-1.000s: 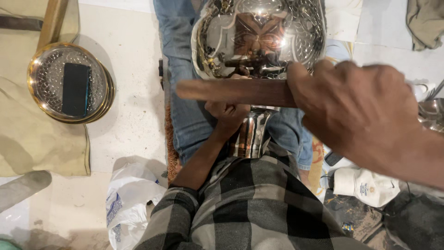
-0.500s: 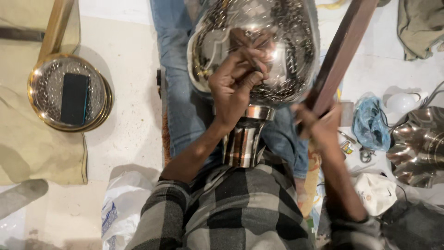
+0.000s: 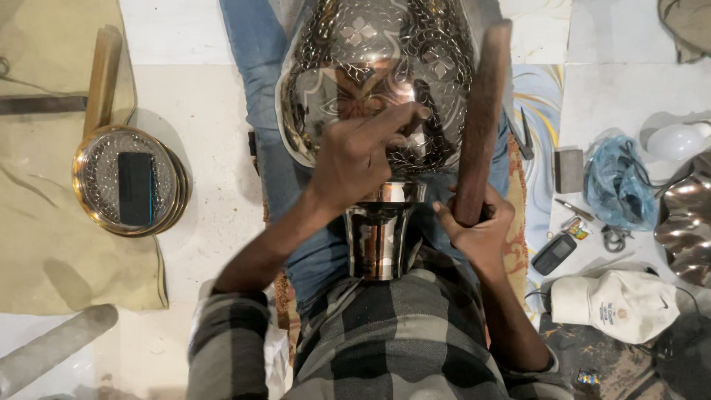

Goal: The person sits on the floor with a large engraved brass vessel on their lap and decorates its surface by hand. They hold a small chisel against the metal and strike it with a wooden mallet, working pattern after pattern into the vessel body, occasionally repositioning the chisel and rotating their grip on the vessel.

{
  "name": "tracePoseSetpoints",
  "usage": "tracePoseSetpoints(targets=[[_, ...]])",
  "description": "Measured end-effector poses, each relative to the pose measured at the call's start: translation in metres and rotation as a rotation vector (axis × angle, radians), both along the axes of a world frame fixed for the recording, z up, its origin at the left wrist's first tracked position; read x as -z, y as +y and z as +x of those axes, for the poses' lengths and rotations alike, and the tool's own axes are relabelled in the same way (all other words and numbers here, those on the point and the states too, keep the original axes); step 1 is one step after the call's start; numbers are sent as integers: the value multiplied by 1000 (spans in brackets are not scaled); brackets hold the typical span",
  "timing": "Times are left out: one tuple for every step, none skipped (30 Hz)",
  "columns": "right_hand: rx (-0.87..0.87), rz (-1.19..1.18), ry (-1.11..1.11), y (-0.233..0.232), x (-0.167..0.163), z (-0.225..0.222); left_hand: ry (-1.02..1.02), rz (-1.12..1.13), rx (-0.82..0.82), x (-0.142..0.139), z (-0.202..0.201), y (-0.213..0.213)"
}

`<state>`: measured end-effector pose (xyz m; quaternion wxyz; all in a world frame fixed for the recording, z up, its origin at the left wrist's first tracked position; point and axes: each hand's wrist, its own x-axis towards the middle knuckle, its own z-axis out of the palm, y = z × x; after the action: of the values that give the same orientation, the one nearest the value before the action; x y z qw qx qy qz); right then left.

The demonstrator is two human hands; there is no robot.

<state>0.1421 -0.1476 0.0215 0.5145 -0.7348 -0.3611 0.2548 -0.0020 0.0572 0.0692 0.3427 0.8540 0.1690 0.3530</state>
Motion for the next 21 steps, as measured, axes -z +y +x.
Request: tracePoseSetpoints(targets=[[4,-3,3,-3,3,-2,61,65,36,-2,2,6],[20,-15,9,-6,5,-4,224,91,97,-4,3,12],[34,-24,14,-9,7,-5,387,120,157,-7,4,20],[46,-36,21,-12,9,-7,552,146,217,-10,5,26],[50,-36,23,-15,10,-8,417,170,271,-13,8,32],[56,-34,21,-18,10,-9,278,196,326,-16,13,38],[60,-32,20,-20,11,-10,140,222,379,-19,17,42],[53,-43,12,-23,11,-9,185,191,403,-22,20,44],[45,-54,6,-26,10,-8,230,161,427,-25,21,46],[34,-64,-2,-29,10,-7,276,131,449,-27,23,49],[43,-75,-39,-32,9,-5,321,102,468,-30,24,52],[53,-89,-77,-36,8,-3,365,71,490,-32,25,54],[64,-105,-115,-39,6,0,407,38,514,-34,26,55],[73,-58,-98,-42,3,4,336,4,551,-35,26,57],[79,-9,-80,-44,-1,8,265,-31,584,-37,27,58],[86,40,-61,-46,-5,12,196,-64,618,-37,27,58],[44,-1,-102,-47,-10,18,214,-43,615,-37,28,59],[1,-42,-145,-48,-17,25,232,-21,610,-37,28,58],[-44,-80,-187,-48,-25,34,250,2,603,-37,27,57],[-31,-93,-285,-46,-32,40,245,24,579,-36,27,56],[-20,-107,-382,-43,-39,47,240,43,555,-35,25,53]])
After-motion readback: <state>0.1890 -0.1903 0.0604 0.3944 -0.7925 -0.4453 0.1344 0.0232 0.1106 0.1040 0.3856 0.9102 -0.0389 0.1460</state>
